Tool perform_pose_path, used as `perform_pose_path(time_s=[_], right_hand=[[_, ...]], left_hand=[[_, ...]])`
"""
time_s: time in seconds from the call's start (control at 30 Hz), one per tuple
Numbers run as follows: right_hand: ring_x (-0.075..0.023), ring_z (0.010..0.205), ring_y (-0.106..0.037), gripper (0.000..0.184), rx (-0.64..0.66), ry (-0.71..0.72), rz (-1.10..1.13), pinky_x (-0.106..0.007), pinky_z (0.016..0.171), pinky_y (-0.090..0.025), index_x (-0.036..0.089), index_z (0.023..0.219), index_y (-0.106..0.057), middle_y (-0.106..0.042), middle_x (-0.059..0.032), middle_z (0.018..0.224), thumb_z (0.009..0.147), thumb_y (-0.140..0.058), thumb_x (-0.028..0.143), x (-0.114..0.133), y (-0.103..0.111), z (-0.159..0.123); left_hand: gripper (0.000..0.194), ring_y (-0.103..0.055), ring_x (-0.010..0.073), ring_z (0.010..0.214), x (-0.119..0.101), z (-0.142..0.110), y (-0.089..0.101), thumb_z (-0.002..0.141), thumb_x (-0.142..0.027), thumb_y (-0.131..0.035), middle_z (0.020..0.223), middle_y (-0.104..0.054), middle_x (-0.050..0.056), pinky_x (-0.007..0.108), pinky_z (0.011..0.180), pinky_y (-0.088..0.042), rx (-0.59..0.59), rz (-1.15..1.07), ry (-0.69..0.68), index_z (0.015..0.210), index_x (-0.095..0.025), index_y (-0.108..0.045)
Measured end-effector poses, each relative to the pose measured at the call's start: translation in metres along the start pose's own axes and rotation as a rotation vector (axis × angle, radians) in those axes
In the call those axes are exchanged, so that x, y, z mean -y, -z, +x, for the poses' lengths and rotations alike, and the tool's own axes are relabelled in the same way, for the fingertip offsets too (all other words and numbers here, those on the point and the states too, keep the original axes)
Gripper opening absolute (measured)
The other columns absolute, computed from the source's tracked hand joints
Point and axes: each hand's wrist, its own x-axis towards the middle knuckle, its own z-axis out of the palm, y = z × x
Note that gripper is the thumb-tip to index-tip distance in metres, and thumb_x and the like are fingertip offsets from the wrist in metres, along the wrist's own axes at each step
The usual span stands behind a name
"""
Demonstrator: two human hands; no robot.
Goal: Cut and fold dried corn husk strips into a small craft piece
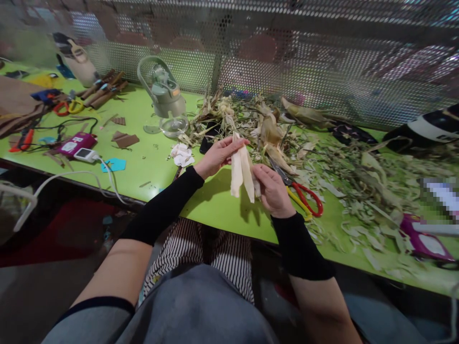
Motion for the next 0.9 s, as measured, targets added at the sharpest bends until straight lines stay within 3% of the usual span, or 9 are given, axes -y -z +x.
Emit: perform_pose_path(time_s=[0.13,0.3,0.37,0.47,0.53,0.57,0.63,0.77,0.9], right_hand=[[-0.0125,0.055,-0.045,0.055,0.041,-0.042,-0.052,-0.028,0.049,-0.035,0.024,0.086,-0.065,-0.057,0.0023,0.068,0.074,-0.079,0.076,-0.001,0.003,0.0],[-0.0136,0.063,-0.057,0.052,0.148,-0.135,-0.16,-0.027,0.056,-0.044,0.02,0.094,-0.068,-0.068,-0.001,0.075,0.072,-0.088,0.063,0.0,0.001,-0.001],[-0.0127,0.063,-0.056,0.048,0.082,-0.108,-0.162,-0.026,0.056,-0.044,0.02,0.093,-0.069,-0.068,-0.0007,0.075,0.073,-0.087,0.059,-0.003,0.003,0.002],[-0.0103,0.06,-0.053,0.047,-0.19,0.039,-0.083,-0.025,0.055,-0.045,0.022,0.097,-0.07,-0.067,0.0019,0.079,0.073,-0.087,0.058,-0.007,0.012,0.009],[-0.0094,0.058,-0.05,0.046,-0.362,0.171,-0.018,-0.025,0.054,-0.045,0.024,0.093,-0.068,-0.064,0.003,0.08,0.071,-0.088,0.06,-0.006,0.019,0.015],[-0.0092,0.058,-0.049,0.047,-0.412,0.215,0.005,-0.025,0.053,-0.044,0.025,0.089,-0.066,-0.061,0.0033,0.079,0.07,-0.089,0.06,-0.004,0.024,0.017],[-0.0096,0.057,-0.047,0.048,-0.435,0.233,0.016,-0.026,0.052,-0.043,0.025,0.084,-0.064,-0.058,0.0032,0.076,0.067,-0.09,0.061,0.0,0.031,0.019],[-0.0113,0.058,-0.046,0.047,-0.258,0.123,-0.072,-0.027,0.051,-0.042,0.025,0.08,-0.066,-0.059,0.0018,0.075,0.062,-0.093,0.059,0.009,0.042,0.012],[-0.0105,0.059,-0.045,0.038,-0.137,0.092,-0.117,-0.027,0.053,-0.038,0.023,0.076,-0.067,-0.059,0.0018,0.073,0.064,-0.092,0.05,0.017,0.051,0.002]], left_hand=[[0.013,-0.041,0.0011,0.052,0.0,0.0,-0.003,0.096,-0.025,-0.072,0.07,-0.056,-0.006,0.016,0.048,-0.03,-0.126,0.081,-0.128,0.089,-0.015,-0.069],[0.017,-0.043,0.0018,0.053,0.003,0.001,-0.002,0.096,-0.027,-0.072,0.068,-0.054,-0.006,0.016,0.049,-0.034,-0.225,0.129,-0.22,0.086,-0.017,-0.064],[0.016,-0.044,0.0018,0.053,0.004,0.002,0.0,0.098,-0.028,-0.07,0.068,-0.054,-0.006,0.015,0.05,-0.036,-0.26,0.125,-0.226,0.088,-0.018,-0.063],[0.013,-0.049,0.0021,0.056,0.0,0.005,0.005,0.098,-0.025,-0.067,0.072,-0.06,-0.005,0.013,0.052,-0.039,-0.314,0.095,-0.172,0.09,-0.017,-0.062],[0.013,-0.055,0.0034,0.06,-0.009,0.004,0.012,0.096,-0.025,-0.068,0.075,-0.064,-0.003,0.014,0.054,-0.042,-0.249,0.074,-0.097,0.088,-0.016,-0.063],[0.015,-0.059,0.0048,0.063,-0.014,0.003,0.016,0.095,-0.028,-0.069,0.076,-0.066,-0.002,0.015,0.057,-0.046,-0.163,0.066,-0.055,0.087,-0.016,-0.064],[0.031,-0.066,0.0092,0.069,-0.028,-0.002,0.025,0.096,-0.046,-0.066,0.077,-0.069,0.002,0.019,0.064,-0.053,0.0,0.04,0.028,0.09,-0.016,-0.069],[0.077,-0.075,0.0227,0.088,-0.048,-0.012,0.042,0.096,-0.079,-0.043,0.078,-0.075,0.01,0.031,0.075,-0.059,0.221,0.074,0.172,0.116,-0.011,-0.075],[0.112,-0.077,0.0278,0.089,-0.048,-0.012,0.049,0.085,-0.096,-0.022,0.081,-0.077,0.017,0.037,0.076,-0.06,0.401,0.102,0.348,0.126,-0.005,-0.072]])
